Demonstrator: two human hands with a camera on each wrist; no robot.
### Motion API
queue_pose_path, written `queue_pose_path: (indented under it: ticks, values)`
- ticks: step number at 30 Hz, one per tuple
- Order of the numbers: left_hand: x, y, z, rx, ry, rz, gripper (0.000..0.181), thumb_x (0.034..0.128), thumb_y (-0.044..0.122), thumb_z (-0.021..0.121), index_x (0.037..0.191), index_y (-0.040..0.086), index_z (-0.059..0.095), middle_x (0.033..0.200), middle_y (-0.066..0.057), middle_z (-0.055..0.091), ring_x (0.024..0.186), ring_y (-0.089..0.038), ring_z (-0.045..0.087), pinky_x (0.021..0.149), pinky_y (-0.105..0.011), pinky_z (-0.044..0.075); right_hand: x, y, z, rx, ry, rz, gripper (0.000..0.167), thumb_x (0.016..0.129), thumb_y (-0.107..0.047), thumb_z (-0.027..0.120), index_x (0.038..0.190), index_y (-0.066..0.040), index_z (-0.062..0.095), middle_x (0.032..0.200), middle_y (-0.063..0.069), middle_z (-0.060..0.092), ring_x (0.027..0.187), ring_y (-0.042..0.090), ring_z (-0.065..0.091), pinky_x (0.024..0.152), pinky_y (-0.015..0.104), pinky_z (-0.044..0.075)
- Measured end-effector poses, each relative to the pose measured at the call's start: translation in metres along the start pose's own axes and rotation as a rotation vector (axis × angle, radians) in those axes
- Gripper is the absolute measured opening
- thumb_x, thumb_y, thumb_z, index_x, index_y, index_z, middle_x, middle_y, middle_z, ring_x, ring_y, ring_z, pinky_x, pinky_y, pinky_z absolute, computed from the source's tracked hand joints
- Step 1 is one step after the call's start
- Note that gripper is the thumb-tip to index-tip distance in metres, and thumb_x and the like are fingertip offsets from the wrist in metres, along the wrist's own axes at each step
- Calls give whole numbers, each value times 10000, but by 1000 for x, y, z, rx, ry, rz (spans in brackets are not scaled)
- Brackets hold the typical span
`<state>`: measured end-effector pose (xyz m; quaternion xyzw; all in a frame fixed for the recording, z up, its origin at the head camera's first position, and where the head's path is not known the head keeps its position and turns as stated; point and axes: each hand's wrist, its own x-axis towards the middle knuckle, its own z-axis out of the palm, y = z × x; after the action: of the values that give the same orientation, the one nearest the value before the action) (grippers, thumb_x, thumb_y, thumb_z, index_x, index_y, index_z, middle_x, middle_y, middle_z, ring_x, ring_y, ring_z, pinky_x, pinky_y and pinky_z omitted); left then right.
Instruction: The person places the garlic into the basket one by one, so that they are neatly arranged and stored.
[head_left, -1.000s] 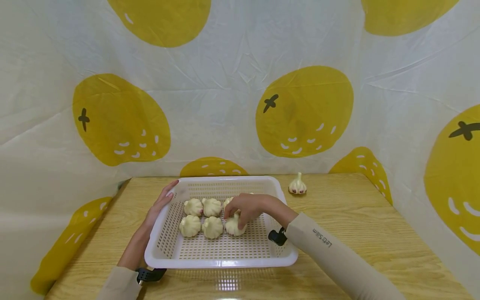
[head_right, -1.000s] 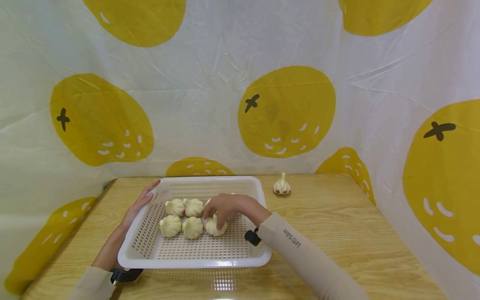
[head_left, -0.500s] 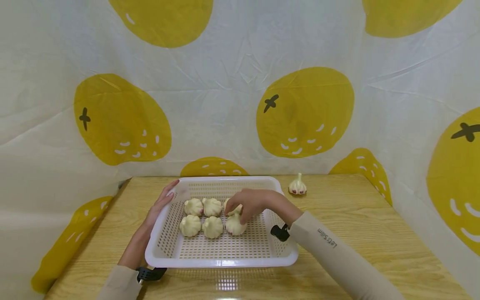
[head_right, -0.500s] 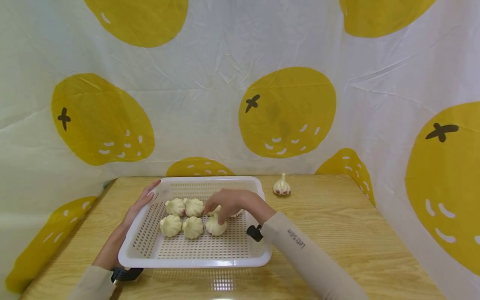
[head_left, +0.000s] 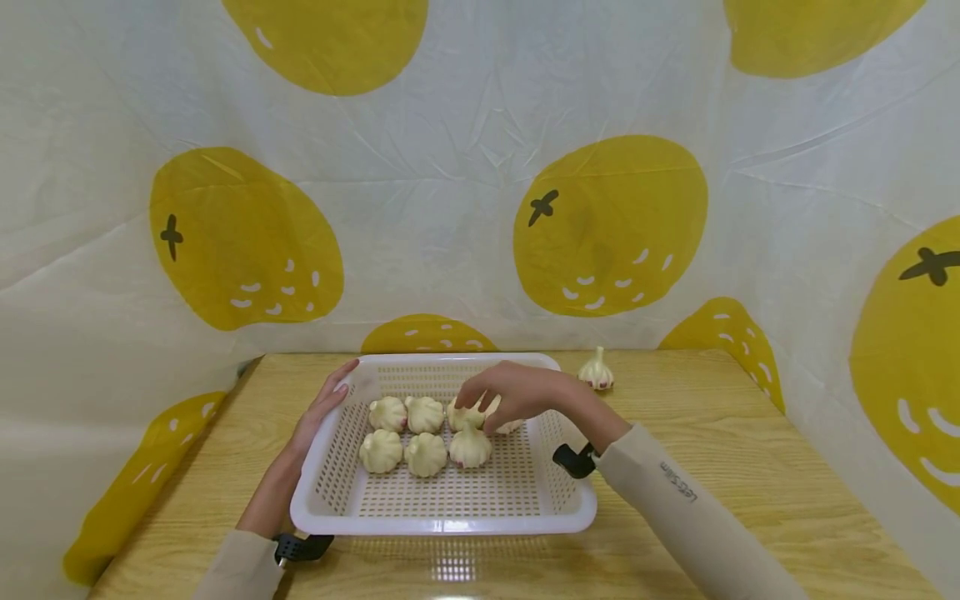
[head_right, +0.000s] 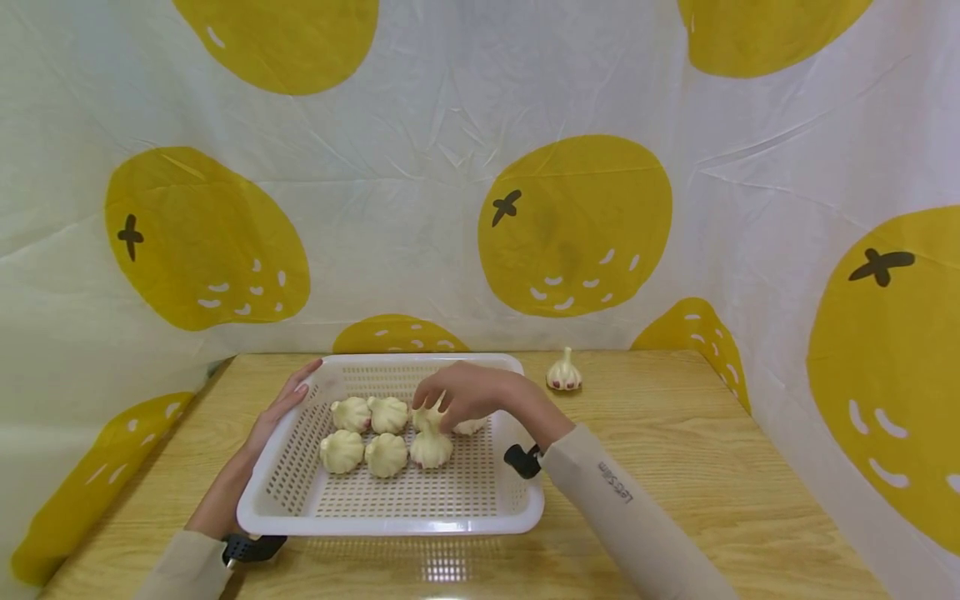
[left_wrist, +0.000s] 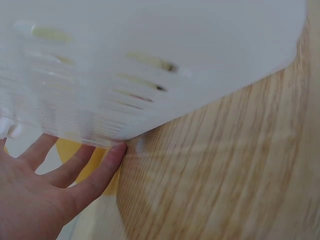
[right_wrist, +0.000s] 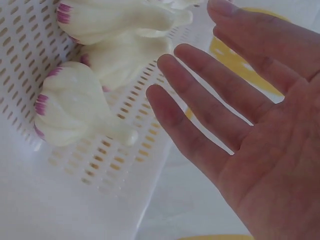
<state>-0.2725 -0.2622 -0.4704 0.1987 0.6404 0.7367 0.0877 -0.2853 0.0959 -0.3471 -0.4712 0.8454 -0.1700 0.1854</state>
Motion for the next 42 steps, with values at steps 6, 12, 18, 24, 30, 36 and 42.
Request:
queue_pose_path:
  ticks: [6, 12, 18, 24, 30, 36, 42]
  values:
    - [0, 0, -1, -2, 8, -6, 537, 1147, 313, 223, 1659, 260, 68, 1592, 3, 243, 1433, -114, 360, 1083, -245, 411, -12, 0, -3, 72, 77, -5, 423, 959, -108, 730, 1372, -90, 642, 1368, 143, 662, 1201, 353, 679, 956, 331, 566]
    - [-1, 2, 0, 12, 13, -14, 555, 1147, 329, 222, 1664, 245, 39, 1607, -1, 219, 1463, -149, 311, 1081, -232, 402, -23, 5, -3, 125, 145, -2, 382, 979, -151, 715, 1356, -132, 656, 1321, 98, 690, 1177, 289, 686, 961, 365, 567]
    - [-1, 2, -2, 15, 6, -22, 560, 1147, 335, 213, 1666, 250, 22, 1620, -12, 193, 1477, -177, 275, 1085, -236, 394, -37, 12, -2, 207, 218, 14, 359, 1003, -191, 690, 1358, -157, 651, 1330, 61, 685, 1198, 264, 676, 1009, 430, 550]
    - [-1, 0, -5, -6, -5, -9, 558, 1147, 313, 210, 1668, 238, 22, 1611, -21, 215, 1454, -149, 331, 1085, -249, 413, -53, 10, -3, 239, 313, -10, 357, 1011, -221, 682, 1353, -127, 648, 1322, 84, 693, 1186, 268, 690, 1010, 438, 549]
    - [-1, 0, -4, -10, -1, -1, 534, 1148, 308, 216, 1659, 263, 66, 1593, -6, 241, 1428, -115, 368, 1081, -258, 417, -64, 20, 1, 226, 444, -17, 354, 1003, -213, 692, 1342, -113, 659, 1290, 78, 712, 1167, 292, 697, 989, 450, 558]
    - [-1, 0, -3, 4, 17, -22, 541, 1147, 332, 229, 1658, 269, 63, 1603, -24, 216, 1441, -142, 341, 1076, -267, 416, -79, 40, 7, 247, 592, 27, 325, 997, -188, 699, 1320, -159, 672, 1289, 62, 705, 1146, 275, 699, 949, 381, 564]
    - [0, -3, -6, 2, 19, -16, 539, 1147, 321, 228, 1657, 256, 68, 1591, -15, 236, 1426, -123, 363, 1071, -256, 420, -91, 60, 13, 284, 713, 114, 330, 1011, -210, 682, 1336, -156, 655, 1314, 118, 689, 1174, 272, 677, 940, 339, 556]
